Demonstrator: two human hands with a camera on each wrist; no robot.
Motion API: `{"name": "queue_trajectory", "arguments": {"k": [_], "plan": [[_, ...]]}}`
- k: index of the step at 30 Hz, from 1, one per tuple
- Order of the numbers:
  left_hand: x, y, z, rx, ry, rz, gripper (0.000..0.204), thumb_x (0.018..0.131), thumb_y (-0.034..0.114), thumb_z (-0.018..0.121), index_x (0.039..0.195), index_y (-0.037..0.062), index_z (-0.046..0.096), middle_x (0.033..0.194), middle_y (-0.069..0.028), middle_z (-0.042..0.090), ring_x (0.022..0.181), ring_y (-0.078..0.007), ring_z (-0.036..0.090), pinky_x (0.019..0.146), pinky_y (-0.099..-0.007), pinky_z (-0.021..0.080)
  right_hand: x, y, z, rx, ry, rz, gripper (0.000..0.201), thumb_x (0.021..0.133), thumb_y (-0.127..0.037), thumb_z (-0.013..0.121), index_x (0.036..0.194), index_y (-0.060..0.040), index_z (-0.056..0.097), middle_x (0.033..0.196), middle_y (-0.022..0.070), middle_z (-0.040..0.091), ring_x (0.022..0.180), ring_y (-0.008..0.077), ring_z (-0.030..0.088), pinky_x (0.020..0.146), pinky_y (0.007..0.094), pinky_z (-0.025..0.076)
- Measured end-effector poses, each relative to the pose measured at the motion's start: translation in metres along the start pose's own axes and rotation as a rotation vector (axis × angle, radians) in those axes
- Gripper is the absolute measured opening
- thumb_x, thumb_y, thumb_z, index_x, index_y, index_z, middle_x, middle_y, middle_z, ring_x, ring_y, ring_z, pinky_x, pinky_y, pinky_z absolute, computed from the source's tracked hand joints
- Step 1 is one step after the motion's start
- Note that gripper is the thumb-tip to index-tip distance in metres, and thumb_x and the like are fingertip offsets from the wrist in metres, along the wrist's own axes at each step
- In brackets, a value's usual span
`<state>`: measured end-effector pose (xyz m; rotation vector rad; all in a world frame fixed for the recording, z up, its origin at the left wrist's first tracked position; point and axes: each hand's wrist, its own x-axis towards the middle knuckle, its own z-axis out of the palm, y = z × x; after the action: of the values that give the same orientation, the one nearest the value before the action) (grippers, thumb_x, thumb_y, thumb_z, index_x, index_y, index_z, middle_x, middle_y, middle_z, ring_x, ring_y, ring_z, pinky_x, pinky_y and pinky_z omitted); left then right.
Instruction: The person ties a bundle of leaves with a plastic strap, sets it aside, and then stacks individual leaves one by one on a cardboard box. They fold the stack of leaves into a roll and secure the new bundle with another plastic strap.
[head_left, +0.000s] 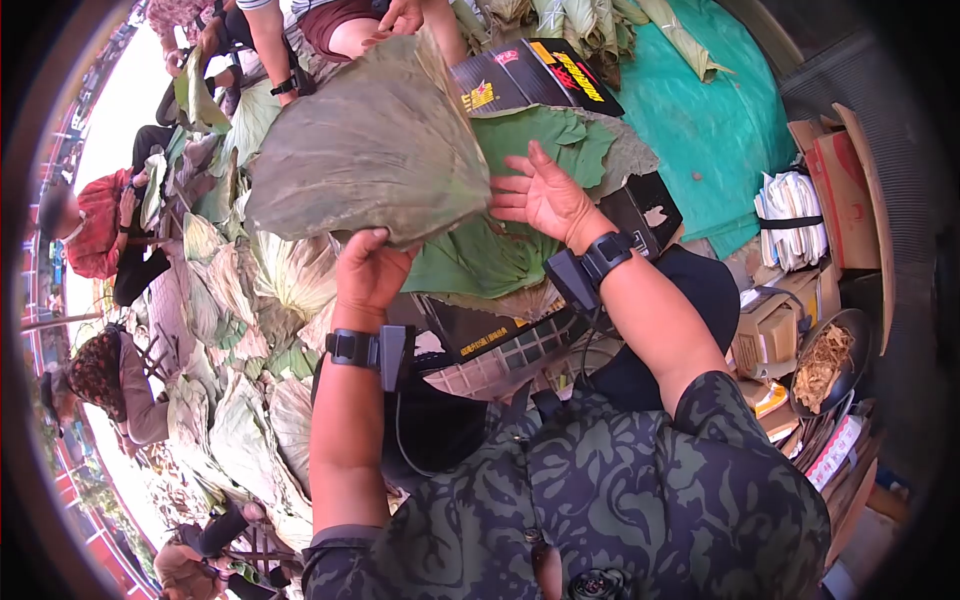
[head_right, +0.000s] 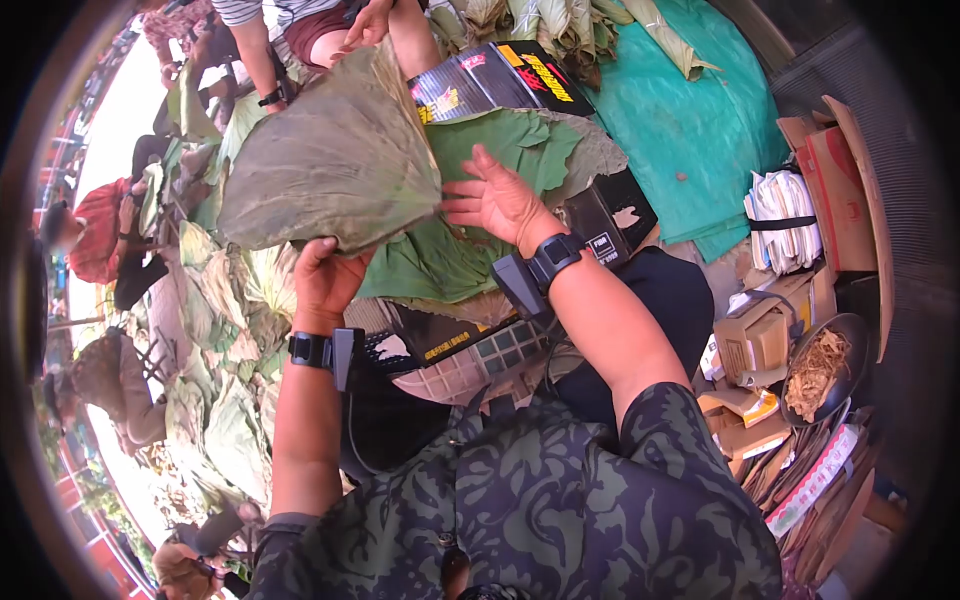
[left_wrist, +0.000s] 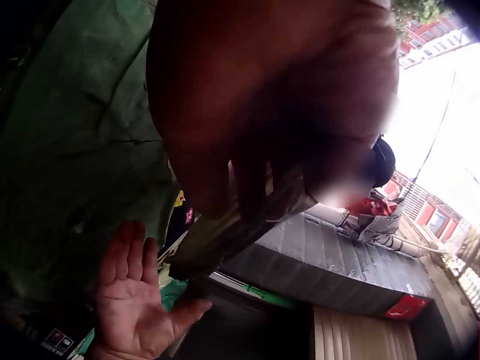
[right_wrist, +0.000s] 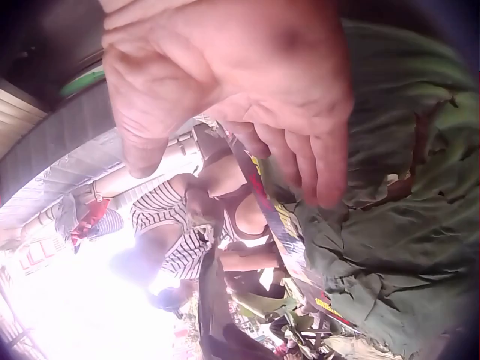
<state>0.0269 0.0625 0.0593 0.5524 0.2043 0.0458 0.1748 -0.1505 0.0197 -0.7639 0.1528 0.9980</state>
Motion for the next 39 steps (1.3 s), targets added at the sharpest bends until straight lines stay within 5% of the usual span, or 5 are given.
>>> {"name": "queue_trajectory", "arguments": {"k": [7,22,24,28,39], "plan": [[-0.026,-0.007,-0.017,0.187,0.034,-0.169,0.045,0.069,0.005,0.053,0.114,-0.0008,0.048,0.108,-0.0126,0.057,0.103,-0.0298,0.053,0.093,-0.0438,0.038,-0.014,0.030,0.011,-0.198,0.122,-0.192,0.030,0.079,-0.002,0.055,0.108,0.0022,0.051,0.099,0.0084,0.059,0.086,0.0171,0.057,0.079,0.0323,0.047],[-0.021,-0.019,-0.032,0.877,0.535,-0.455,0.042,0.073,0.015,0.062,0.106,-0.0066,0.046,0.091,-0.0162,0.058,0.073,-0.0228,0.060,0.058,-0.0318,0.050,-0.035,0.050,-0.012,-0.402,0.529,-0.326,0.022,0.076,0.002,0.047,0.098,0.0026,0.047,0.090,0.0131,0.057,0.072,0.0259,0.062,0.051,0.0366,0.056],[-0.020,-0.030,-0.044,1.598,0.709,0.459,0.056,0.071,0.014,0.064,0.118,-0.0049,0.040,0.108,-0.0207,0.052,0.095,-0.0306,0.054,0.078,-0.0391,0.045,-0.033,0.050,-0.012,-0.444,0.539,-0.296,0.023,0.073,0.005,0.047,0.096,0.0041,0.046,0.089,0.0142,0.056,0.072,0.0269,0.062,0.051,0.0380,0.056],[-0.015,-0.036,0.002,1.922,0.464,0.957,0.058,0.068,0.013,0.066,0.120,0.0009,0.043,0.124,-0.0203,0.042,0.115,-0.0370,0.037,0.095,-0.0444,0.030,-0.027,0.053,-0.020,-0.500,0.599,-0.294,0.022,0.071,0.003,0.050,0.094,0.0054,0.048,0.086,0.0141,0.056,0.069,0.0256,0.061,0.050,0.0378,0.055],[-0.005,-0.103,-0.008,2.153,-0.135,0.258,0.052,0.075,0.033,0.061,0.121,0.0120,0.049,0.133,-0.0211,0.035,0.124,-0.0411,0.029,0.100,-0.0483,0.024,-0.053,0.039,-0.030,-0.588,0.811,-0.401,0.038,0.072,0.006,0.047,0.110,0.0033,0.042,0.090,0.0143,0.057,0.072,0.0210,0.061,0.053,0.0306,0.052]]}}
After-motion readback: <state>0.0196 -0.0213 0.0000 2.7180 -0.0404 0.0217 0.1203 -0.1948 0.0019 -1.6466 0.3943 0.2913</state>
